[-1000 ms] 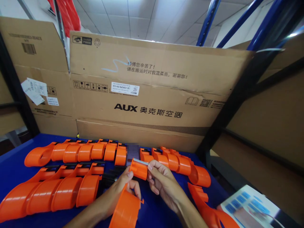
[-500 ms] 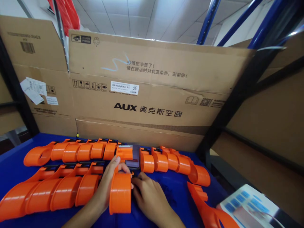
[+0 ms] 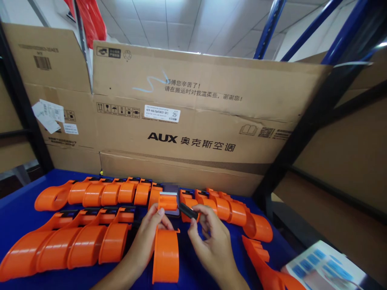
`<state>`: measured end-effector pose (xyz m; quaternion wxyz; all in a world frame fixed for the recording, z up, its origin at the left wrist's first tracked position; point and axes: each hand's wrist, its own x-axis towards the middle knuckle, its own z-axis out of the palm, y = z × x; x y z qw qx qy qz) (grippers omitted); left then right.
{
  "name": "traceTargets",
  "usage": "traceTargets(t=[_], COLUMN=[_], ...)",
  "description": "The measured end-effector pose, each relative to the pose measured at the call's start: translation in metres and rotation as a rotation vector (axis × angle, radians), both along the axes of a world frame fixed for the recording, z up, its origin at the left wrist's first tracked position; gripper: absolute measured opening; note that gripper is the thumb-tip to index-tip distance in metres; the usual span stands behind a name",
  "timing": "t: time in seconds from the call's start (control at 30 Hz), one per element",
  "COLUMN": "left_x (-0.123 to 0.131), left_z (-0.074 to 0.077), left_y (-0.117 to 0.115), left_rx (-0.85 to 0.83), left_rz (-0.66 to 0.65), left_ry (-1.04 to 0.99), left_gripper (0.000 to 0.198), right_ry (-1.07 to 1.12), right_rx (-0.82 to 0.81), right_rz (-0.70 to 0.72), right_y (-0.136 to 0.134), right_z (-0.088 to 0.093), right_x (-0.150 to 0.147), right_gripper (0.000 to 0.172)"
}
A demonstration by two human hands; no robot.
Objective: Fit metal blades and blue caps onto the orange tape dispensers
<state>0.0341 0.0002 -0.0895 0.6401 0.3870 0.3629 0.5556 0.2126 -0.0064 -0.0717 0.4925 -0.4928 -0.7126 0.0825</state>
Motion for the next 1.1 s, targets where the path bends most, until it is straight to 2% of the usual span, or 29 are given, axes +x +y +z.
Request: traceTargets(t=[0.13,0.27,0.37,0.47,0.63,0.73,0.8,0.93,1.0,1.1], left_x=[0.004,0.004,0.004,0.003,0.002,0.001,0.000,0.000,0.000,0.001], left_z=[-0.002,-0.010,-0.015,-0.015,-0.013,-0.013,-0.012,-0.009,-0.007,-0.005], left_y=[-0.006,-0.012,-0.013,-0.011,-0.004,-0.001,0.001,0.001,0.000,-0.001], left_rx=[0.095,0.118,0.119,0.127,0.167,0.128,0.100,0.081,0.086,0.092], left_rz=[-0.011,-0.094,-0.119,-0.129,-0.189,-0.191,-0.161,-0.113,-0.115,-0.127], left_ry=[0.137,0.201,0.236,0.238,0.207,0.178,0.156,0.123,0.117,0.110], left_gripper=[0.036,0.059,0.064,0.060,0.042,0.033,0.027,0.024,0.024,0.024], right_ry=[-0.004,-0.111,-0.144,-0.125,-0.036,0.002,-0.115,-0.600,-0.750,-0.838], right_rx=[0.150,0.256,0.261,0.229,0.105,0.013,-0.123,-0.420,-0.496,-0.541], right_rz=[0.054,0.130,0.171,0.172,0.214,0.172,0.083,-0.081,-0.105,-0.087], right_y=[-0.002,0.000,0.002,0.002,0.000,0.003,0.005,0.004,0.003,0.001], right_z=[0.010,0.010,0.007,0.005,0.010,0.013,0.014,0.010,0.007,0.000], right_x=[0.003,0.007,0.009,0.008,0.005,0.013,0.021,0.030,0.028,0.023], right_gripper=[0.027,0.027,0.030,0.030,0.030,0.019,0.019,0.012,0.023,0.032])
